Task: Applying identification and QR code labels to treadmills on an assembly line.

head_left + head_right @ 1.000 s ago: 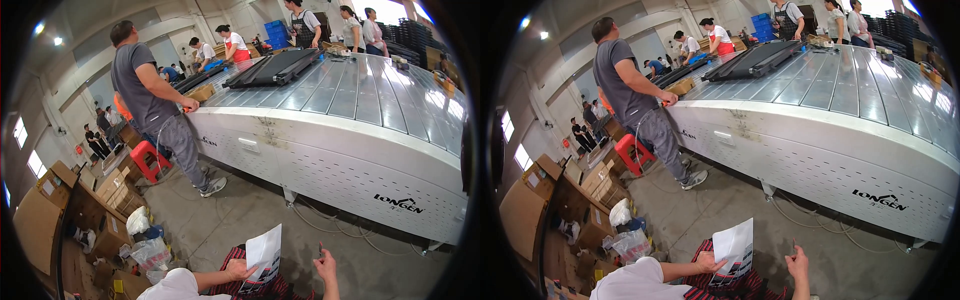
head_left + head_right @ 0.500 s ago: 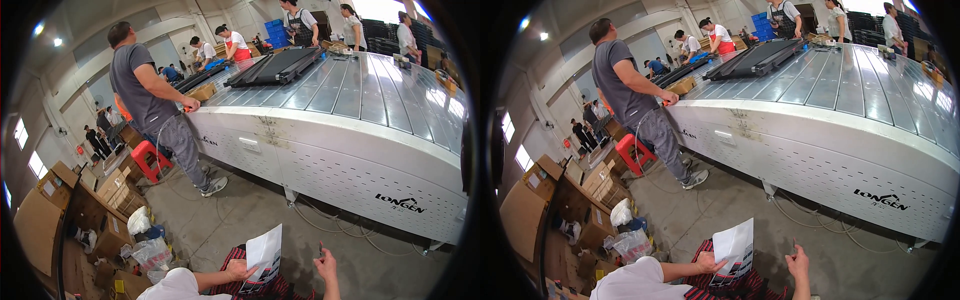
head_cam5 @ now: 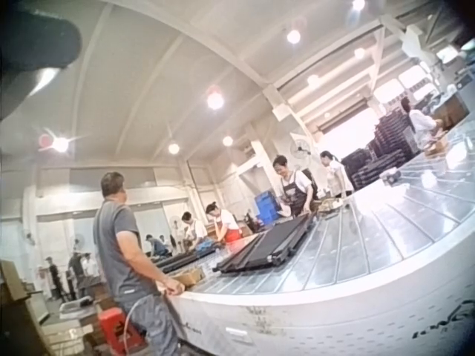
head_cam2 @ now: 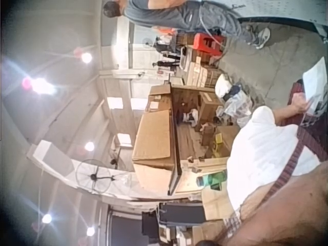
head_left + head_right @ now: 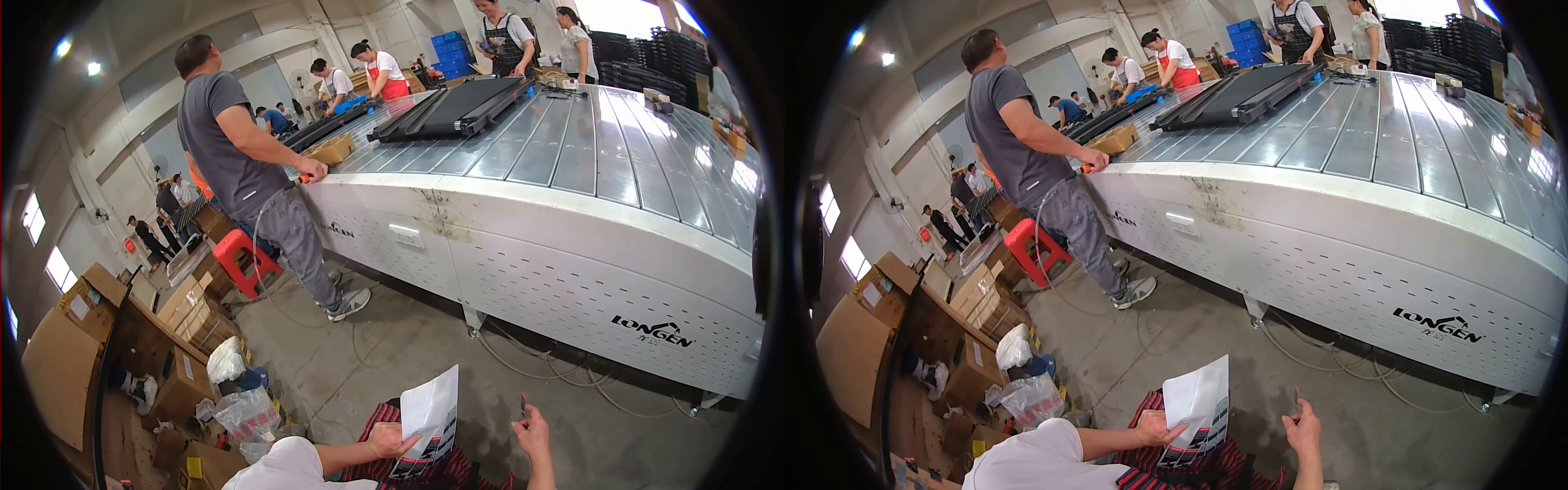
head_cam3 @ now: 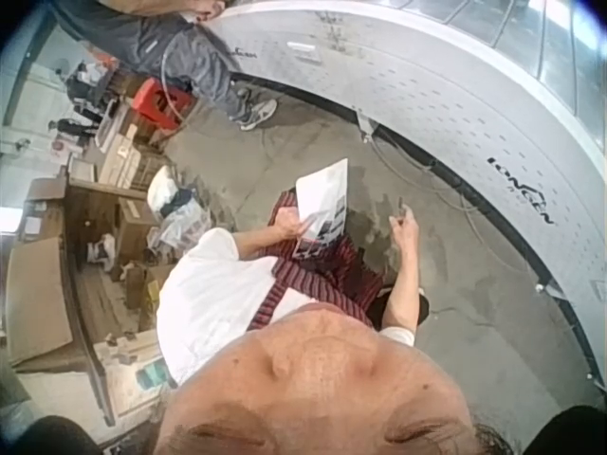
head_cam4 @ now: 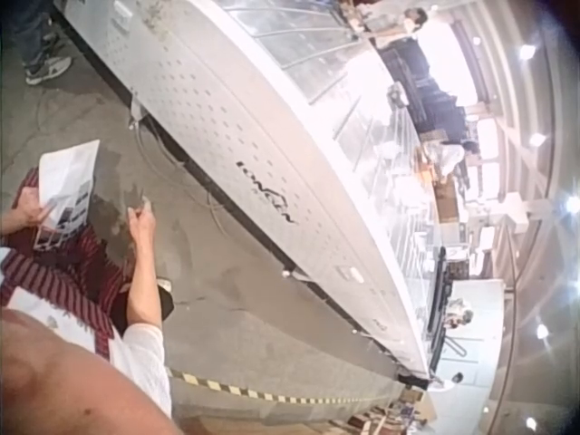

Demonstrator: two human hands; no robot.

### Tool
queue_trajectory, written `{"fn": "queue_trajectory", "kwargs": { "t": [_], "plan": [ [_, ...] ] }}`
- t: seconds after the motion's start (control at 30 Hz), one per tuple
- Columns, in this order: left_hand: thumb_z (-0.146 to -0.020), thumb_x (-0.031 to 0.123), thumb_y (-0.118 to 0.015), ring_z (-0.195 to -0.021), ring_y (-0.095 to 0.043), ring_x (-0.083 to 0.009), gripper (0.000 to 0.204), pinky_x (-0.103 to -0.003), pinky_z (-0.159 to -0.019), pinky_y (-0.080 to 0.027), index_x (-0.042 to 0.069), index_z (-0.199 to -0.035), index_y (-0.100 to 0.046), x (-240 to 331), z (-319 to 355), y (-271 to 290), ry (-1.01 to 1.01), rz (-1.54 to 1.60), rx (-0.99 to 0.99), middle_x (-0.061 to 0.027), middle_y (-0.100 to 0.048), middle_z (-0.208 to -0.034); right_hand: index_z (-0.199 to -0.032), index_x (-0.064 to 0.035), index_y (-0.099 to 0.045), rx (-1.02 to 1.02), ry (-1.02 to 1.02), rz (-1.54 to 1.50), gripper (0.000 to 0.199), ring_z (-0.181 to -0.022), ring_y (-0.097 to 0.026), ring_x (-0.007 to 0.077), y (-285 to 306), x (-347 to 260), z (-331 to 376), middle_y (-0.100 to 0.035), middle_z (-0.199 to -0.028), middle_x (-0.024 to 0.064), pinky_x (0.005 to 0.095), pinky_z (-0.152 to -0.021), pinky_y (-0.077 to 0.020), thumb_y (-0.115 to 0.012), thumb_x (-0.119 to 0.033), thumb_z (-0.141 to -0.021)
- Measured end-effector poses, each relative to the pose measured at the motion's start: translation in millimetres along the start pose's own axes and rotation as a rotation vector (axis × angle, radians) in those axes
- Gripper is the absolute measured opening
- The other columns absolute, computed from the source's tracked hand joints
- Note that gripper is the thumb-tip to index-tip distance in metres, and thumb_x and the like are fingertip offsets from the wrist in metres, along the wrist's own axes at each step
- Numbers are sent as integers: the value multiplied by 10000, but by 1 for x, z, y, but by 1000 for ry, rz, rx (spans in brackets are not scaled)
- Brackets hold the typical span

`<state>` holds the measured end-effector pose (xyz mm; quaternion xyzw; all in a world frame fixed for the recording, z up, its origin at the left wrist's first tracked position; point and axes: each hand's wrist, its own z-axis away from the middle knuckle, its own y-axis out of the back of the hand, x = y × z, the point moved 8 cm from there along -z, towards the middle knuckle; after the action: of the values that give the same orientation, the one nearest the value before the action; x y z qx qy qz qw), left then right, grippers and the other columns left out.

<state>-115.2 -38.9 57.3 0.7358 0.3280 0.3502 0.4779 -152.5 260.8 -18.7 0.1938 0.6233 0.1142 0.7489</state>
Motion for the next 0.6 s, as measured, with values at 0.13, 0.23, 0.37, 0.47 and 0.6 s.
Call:
{"fn": "queue_trajectory", "kwargs": {
  "t": [0.13, 0.23, 0.37, 0.47, 0.6],
  "plan": [
    [-770, 339, -557, -415, -524, -247, 294, -357, -367, -399, 77, -638, -585, 1, 0, 0, -8, -2, -3, -81, -511, -470, -1078, -3, -487, -3, -12, -16, 478, -613, -580, 168, -1, 2, 0, -610, -650, 91, 288, -612, -450, -655, -80, -638],
    [-772, 338, -554, -423, -530, -247, 291, -356, -375, -405, 76, -652, -592, 1, 0, 2, 0, 5, 0, -84, -519, -480, -1078, -3, -488, -3, -6, -18, 477, -609, -577, 166, 0, 2, 0, -609, -648, 88, 287, -609, -449, -655, -77, -637],
    [-773, 336, -553, -432, -535, -246, 284, -354, -385, -412, 77, -666, -599, 2, 0, 3, -3, 2, -8, -85, -527, -490, -1086, -4, -487, 4, -5, -14, 483, -610, -575, 163, 0, 1, 0, -609, -650, 86, 286, -609, -449, -654, -72, -639],
    [-776, 337, -548, -436, -537, -247, 286, -353, -391, -415, 77, -671, -602, 1, 1, 2, 2, -10, -32, -85, -529, -493, -1096, -2, -482, 1, -4, -16, 491, -619, -577, 161, 0, 4, 0, -611, -660, 89, 285, -614, -450, -654, -69, -640],
    [-781, 343, -540, -433, -534, -250, 296, -357, -391, -413, 75, -672, -601, -2, 4, 0, 4, -9, -36, -87, -525, -490, -1101, 1, -475, -3, 5, -1, 499, -624, -577, 164, 1, 6, 3, -614, -672, 92, 283, -618, -451, -654, -68, -641]
  ]
}}
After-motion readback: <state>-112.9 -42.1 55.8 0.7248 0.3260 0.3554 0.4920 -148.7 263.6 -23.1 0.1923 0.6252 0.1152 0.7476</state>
